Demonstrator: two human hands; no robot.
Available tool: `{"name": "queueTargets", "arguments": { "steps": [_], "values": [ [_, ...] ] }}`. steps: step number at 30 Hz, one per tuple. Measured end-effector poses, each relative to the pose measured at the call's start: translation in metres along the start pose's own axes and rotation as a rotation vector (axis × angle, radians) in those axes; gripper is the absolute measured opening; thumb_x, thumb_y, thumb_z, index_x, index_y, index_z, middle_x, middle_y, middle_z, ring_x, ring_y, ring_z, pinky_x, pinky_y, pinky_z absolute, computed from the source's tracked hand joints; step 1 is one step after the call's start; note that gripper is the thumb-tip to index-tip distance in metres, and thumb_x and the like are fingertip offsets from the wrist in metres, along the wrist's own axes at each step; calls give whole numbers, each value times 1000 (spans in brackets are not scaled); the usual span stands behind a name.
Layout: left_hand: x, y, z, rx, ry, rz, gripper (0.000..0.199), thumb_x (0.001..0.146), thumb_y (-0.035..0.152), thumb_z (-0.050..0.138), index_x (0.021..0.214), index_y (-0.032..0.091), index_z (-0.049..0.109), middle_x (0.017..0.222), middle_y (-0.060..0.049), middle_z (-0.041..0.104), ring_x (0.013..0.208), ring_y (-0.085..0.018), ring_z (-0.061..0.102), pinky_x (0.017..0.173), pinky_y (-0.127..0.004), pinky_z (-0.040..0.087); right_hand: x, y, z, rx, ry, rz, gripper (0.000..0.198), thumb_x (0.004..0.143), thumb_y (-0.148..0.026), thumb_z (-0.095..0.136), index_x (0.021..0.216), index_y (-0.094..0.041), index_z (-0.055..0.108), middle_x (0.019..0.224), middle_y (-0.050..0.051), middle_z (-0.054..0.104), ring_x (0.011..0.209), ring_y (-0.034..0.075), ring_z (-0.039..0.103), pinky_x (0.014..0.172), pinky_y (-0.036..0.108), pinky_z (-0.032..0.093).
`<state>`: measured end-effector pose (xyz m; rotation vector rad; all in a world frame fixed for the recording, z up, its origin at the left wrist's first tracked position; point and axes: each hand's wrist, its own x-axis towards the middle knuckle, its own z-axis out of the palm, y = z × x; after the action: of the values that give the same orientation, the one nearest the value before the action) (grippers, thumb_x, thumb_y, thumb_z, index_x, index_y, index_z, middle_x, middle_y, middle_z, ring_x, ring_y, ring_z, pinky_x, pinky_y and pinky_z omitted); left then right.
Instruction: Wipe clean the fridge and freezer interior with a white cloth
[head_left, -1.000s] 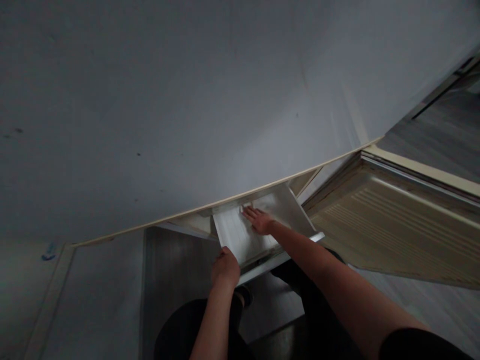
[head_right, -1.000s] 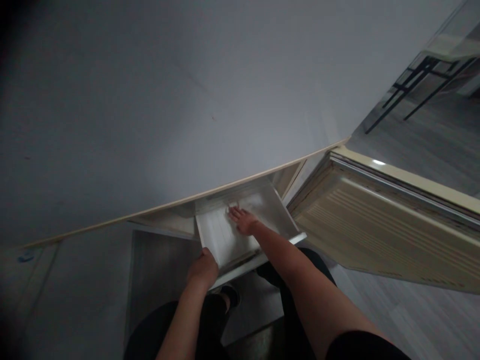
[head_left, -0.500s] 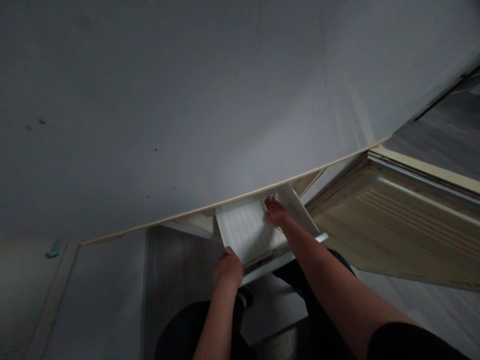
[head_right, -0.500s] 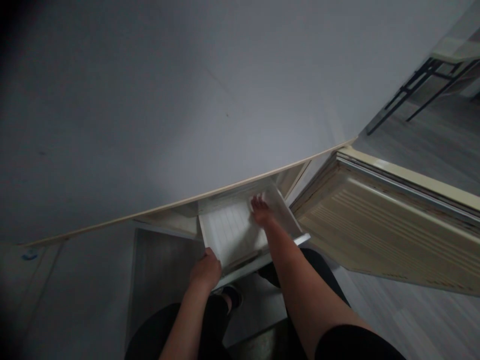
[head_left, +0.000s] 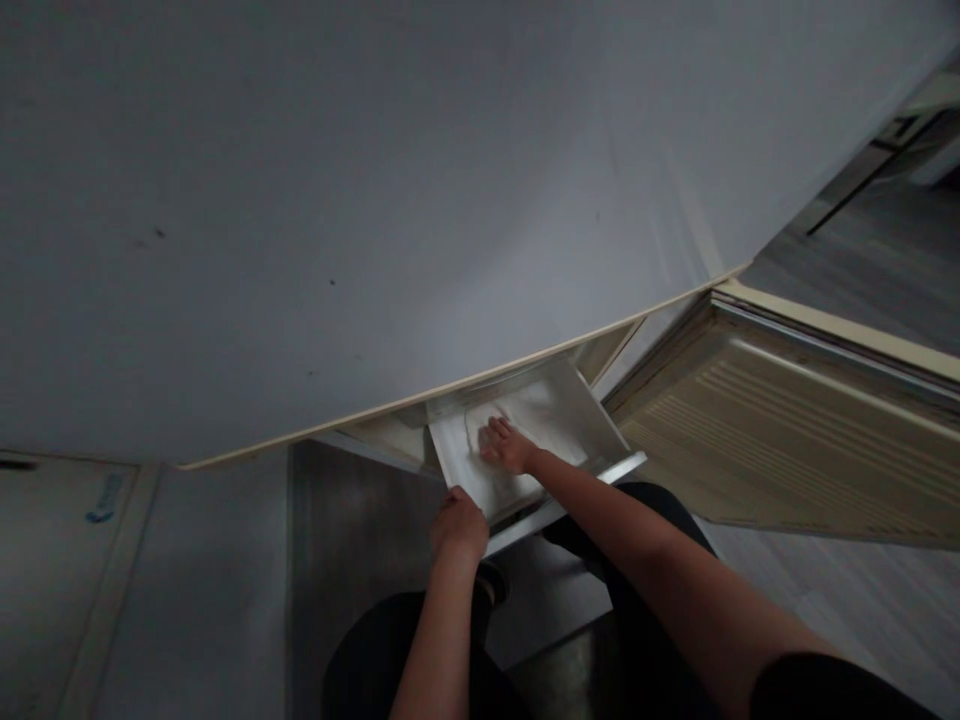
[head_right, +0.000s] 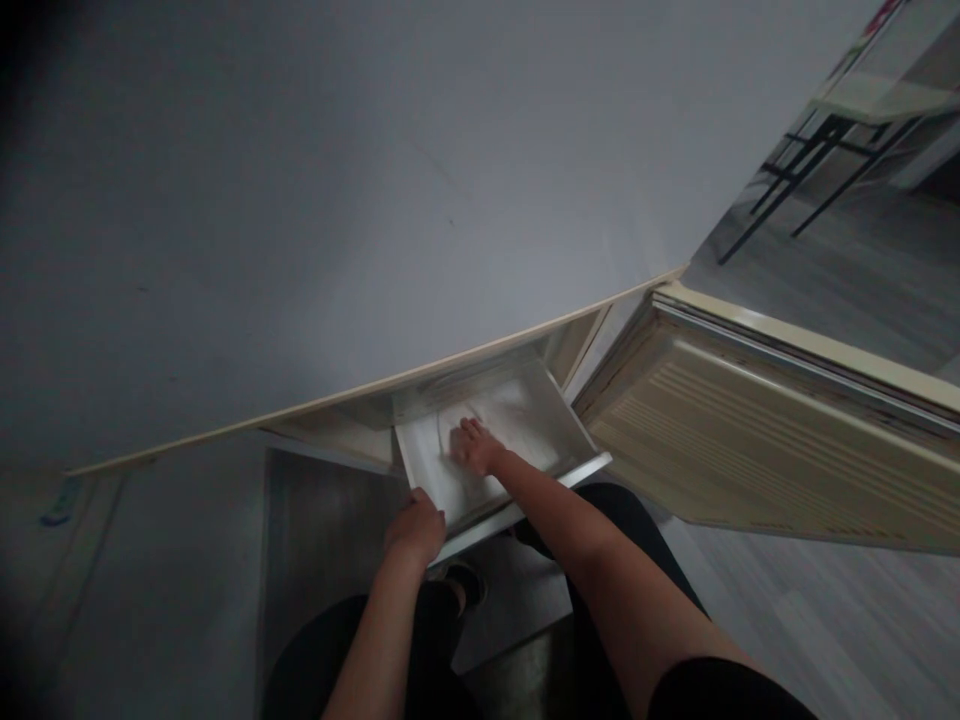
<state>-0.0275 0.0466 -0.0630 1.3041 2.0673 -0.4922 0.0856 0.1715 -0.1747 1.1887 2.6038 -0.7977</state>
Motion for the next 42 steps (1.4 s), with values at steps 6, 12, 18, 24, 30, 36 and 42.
{"name": "queueTargets", "arguments": {
  "steps": [6, 12, 18, 24, 30, 36, 42],
  "values": [
    [-2, -4, 0, 16, 21, 29, 38, 100, 20, 44, 131, 0, 46, 122, -28, 68, 120, -30, 66, 91, -36, 51, 4, 20, 1, -160, 28, 32, 85, 89, -45, 67, 163, -29, 28, 170, 12, 6, 156, 36, 15, 121, 57, 25],
    [-2, -2, -5, 12, 1, 28, 43, 101, 28, 46, 133, -1, 44, 124, -28, 67, 118, -31, 67, 93, -36, 50, -17, 85, -24, -195, 63, 287, 106, 84, -60, 67, 164, -9, 20, 168, 19, 3, 157, 35, 6, 126, 47, 15],
    [-7, 3, -8, 28, -4, 23, 62, 98, 39, 53, 138, -7, 40, 132, -32, 62, 123, -33, 63, 95, -37, 49, -33, 95, -19, -228, 65, 430, 99, 92, -56, 58, 160, 3, 20, 165, 30, 5, 155, 42, 7, 125, 51, 12],
    [-4, 11, -6, 52, -1, -35, 65, 97, 37, 55, 141, -8, 37, 131, -33, 62, 124, -34, 63, 95, -36, 49, 1, -4, 24, -88, -80, 203, 76, 101, -46, 41, 165, -20, 9, 167, 17, -10, 152, 48, -10, 117, 73, 4],
    [-3, 9, -7, 16, -3, -17, 67, 97, 42, 55, 139, -7, 38, 130, -32, 64, 124, -33, 64, 96, -38, 50, 18, -46, 40, -71, -177, -63, 76, 100, -48, 46, 165, -23, 16, 170, 9, -4, 156, 38, -7, 123, 63, 4],
    [-3, 0, -4, 2, 19, 30, 65, 96, 44, 55, 136, -4, 41, 132, -30, 63, 121, -34, 65, 95, -39, 50, -31, 43, 5, -139, -133, 82, 119, 73, -58, 81, 165, -25, 14, 169, 11, -8, 156, 40, -7, 124, 61, 11],
    [-4, 3, -8, -1, -33, 20, 72, 96, 45, 55, 141, -8, 37, 134, -33, 60, 124, -34, 63, 97, -38, 49, -84, 95, -30, -152, -192, 428, 143, 56, -35, 97, 165, -11, 9, 165, 28, -8, 154, 45, -1, 123, 56, 23]
  ]
}}
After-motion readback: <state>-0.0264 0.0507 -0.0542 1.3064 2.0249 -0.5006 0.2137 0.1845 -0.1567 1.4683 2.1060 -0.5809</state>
